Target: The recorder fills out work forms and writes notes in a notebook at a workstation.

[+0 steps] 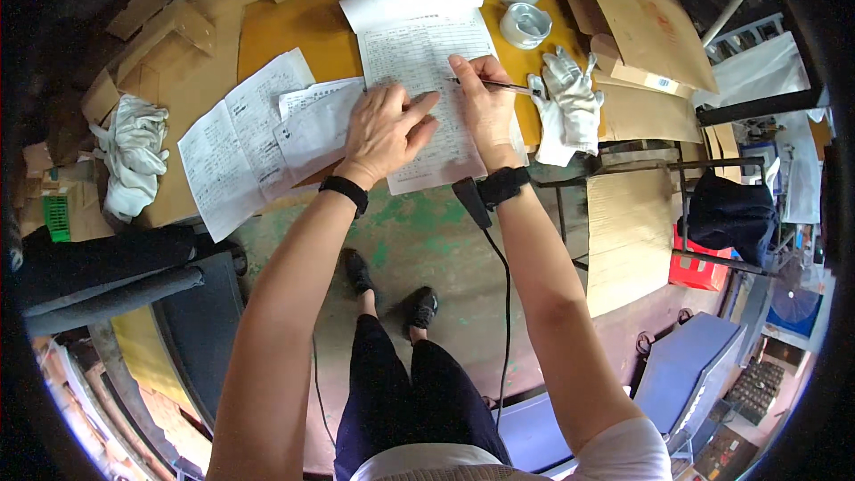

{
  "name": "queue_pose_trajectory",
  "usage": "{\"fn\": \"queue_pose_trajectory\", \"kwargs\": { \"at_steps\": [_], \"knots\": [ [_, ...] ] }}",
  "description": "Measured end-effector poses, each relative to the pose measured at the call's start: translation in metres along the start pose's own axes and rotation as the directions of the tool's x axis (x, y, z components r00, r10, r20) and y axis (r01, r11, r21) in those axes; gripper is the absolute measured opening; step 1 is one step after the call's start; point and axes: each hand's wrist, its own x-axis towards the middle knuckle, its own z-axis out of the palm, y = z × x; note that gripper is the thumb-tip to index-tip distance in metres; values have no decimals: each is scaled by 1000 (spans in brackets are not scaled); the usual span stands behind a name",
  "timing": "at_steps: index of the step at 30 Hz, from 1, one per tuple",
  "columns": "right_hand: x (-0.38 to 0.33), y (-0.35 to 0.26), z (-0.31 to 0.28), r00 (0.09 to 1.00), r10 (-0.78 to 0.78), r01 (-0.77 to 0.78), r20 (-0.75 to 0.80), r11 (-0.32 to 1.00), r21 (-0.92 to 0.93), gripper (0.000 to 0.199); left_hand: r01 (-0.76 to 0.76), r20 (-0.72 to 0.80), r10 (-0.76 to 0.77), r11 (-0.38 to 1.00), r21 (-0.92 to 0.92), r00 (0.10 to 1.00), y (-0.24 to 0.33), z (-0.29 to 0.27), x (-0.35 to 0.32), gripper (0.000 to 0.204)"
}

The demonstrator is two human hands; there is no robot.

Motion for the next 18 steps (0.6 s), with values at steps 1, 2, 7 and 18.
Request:
{"fn": "queue_pose_trajectory", "kwargs": {
  "at_steps": [1,2,7,18],
  "knots": [
    [0,3,4,1000,-15,15,-9,1000,3,30,-2,11,2,1000,8,1000,0,0,0,37],
    [1,6,5,998,-55,55,-6,998,-39,32,4,19,-5,1000,15,1000,0,-1,0,38],
    [2,14,9,997,-54,43,-47,977,-210,36,36,43,-37,999,13,998,1,-2,-1,39],
    [4,25,9,987,-157,140,-26,936,-322,36,54,64,-55,998,23,996,2,-3,0,38]
  ]
}}
